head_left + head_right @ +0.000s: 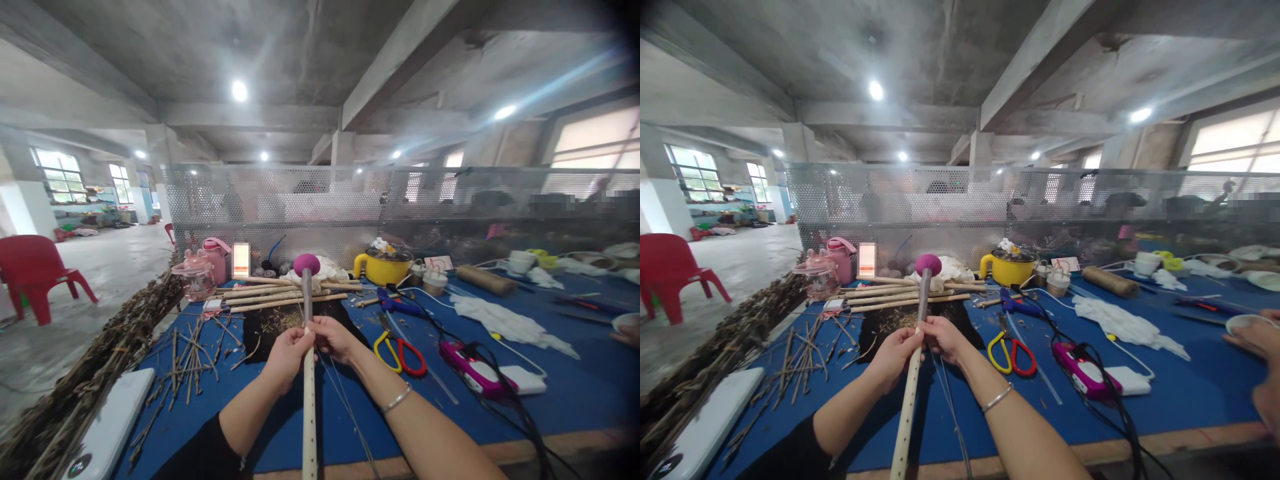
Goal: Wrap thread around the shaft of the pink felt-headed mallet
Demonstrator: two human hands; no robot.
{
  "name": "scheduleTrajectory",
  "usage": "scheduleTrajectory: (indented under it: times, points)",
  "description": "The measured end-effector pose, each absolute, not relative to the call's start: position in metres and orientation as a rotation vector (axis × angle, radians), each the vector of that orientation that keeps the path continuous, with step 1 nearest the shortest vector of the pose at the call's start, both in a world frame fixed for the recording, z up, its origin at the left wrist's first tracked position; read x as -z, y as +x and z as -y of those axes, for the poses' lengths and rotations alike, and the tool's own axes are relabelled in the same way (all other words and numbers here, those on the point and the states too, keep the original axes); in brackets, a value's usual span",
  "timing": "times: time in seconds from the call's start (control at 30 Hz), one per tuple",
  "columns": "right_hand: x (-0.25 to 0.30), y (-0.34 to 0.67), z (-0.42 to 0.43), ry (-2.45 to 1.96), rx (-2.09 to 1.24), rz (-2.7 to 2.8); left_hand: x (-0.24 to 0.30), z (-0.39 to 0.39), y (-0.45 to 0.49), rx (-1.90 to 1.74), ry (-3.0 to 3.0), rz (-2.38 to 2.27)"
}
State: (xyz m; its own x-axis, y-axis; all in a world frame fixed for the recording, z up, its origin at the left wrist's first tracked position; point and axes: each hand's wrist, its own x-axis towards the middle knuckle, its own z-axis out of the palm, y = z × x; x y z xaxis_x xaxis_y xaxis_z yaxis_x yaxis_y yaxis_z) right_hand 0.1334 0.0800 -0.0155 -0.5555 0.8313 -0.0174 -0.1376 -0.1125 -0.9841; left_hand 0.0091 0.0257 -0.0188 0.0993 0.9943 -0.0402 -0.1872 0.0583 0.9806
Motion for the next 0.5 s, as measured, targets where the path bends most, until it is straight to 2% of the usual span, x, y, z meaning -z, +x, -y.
scheduleTrajectory:
  times: [0.13,0.33,0.5]
  points:
    - [0.0118,0.1321,-0.078,-0.851,-1.674,1.459,0.0144,-0.0235,0.0057,-1.059,1.048,-1.008]
    - [0.01,0.1303,-0.0758,-0.929,-1.602,1.527,0.0176,-0.0252,0.0028,-1.251,1.446,-1.387]
    - [0.0147,0.1304,-0.0772,-0.939,-1.625,1.541,0.022,-0.0298,0.0034,-1.115,1.269,-1.232]
